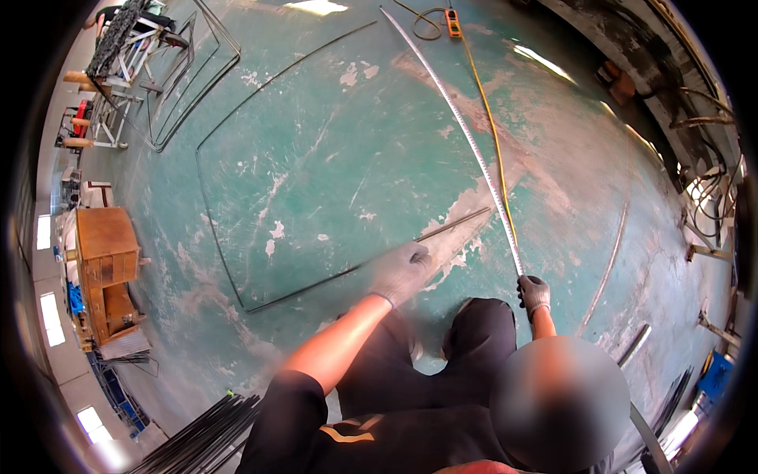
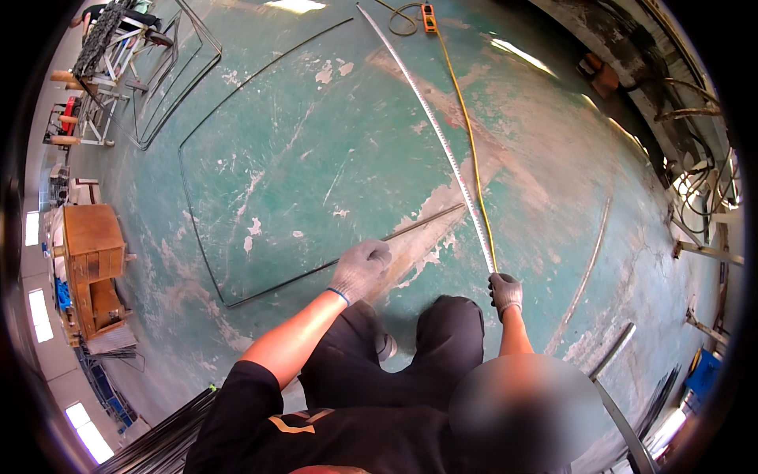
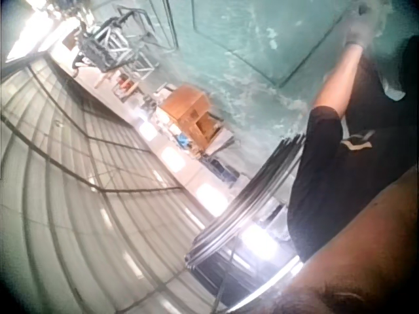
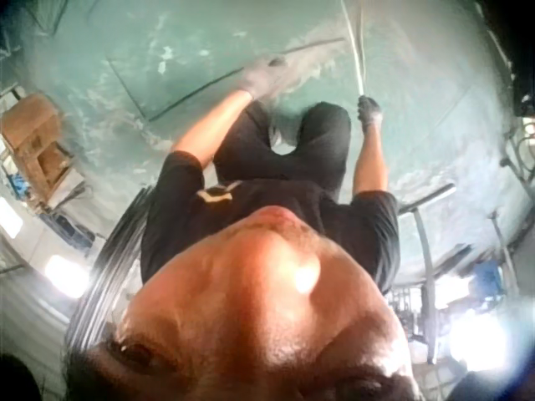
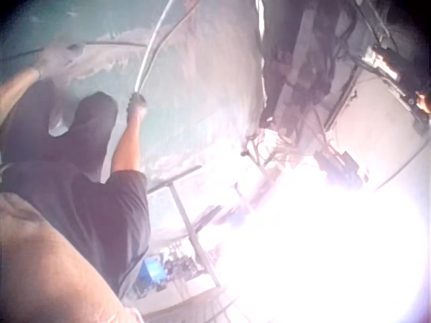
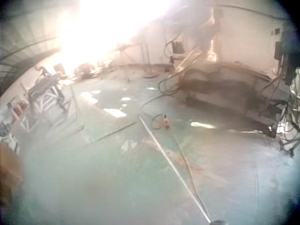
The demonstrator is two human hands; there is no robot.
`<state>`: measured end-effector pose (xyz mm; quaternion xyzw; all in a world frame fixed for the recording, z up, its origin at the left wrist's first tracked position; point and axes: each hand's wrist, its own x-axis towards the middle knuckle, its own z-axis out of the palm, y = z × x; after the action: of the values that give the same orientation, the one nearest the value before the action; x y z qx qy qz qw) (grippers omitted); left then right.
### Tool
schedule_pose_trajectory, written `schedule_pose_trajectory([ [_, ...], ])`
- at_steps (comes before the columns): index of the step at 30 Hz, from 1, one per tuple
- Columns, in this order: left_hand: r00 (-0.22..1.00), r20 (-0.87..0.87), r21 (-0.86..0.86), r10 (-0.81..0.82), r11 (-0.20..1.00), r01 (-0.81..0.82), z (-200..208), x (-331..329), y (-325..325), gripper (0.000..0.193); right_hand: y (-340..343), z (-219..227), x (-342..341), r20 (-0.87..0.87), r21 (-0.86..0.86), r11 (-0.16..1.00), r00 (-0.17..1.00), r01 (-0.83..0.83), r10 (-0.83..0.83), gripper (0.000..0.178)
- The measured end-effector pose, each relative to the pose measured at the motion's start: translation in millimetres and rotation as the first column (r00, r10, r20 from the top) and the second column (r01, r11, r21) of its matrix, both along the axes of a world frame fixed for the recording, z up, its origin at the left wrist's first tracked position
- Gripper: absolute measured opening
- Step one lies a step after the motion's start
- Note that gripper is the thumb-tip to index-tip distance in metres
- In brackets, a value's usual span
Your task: The person measures a metal rod with a tape measure, then repeatedly picks up multiple rods, places them into a bending machine, and removes the bent rods. The bent rods are stacked on the floor.
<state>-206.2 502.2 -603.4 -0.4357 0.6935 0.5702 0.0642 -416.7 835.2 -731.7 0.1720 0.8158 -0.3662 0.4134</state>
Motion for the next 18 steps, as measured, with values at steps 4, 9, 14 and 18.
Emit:
schedule_pose_trajectory([
  [4, 0.998, -0.055, -0.143, -0.043, 0.989, 0.035, -51, -2, -6, 0.024, 11, -51, 7, -0.023, -0.043, 0.999, 1.0, -0.016, 0.015, 0.03],
  [9, 0.989, -0.092, -0.146, -0.119, 0.984, 0.105, -100, -7, -9, 0.024, 14, -89, 12, -0.078, -0.039, 0.997, 0.995, -0.064, 0.061, 0.032],
  [14, 0.967, -0.254, 0.014, 0.002, 1.0, 0.002, -109, -22, -18, 0.021, 57, -153, 11, -0.032, -0.054, 0.996, 0.997, -0.065, 0.063, 0.044],
  [18, 0.954, -0.291, 0.042, 0.073, 0.997, -0.064, -102, -18, -16, 0.019, 88, -170, 14, -0.07, -0.092, 0.976, 0.979, -0.196, 0.19, 0.045],
])
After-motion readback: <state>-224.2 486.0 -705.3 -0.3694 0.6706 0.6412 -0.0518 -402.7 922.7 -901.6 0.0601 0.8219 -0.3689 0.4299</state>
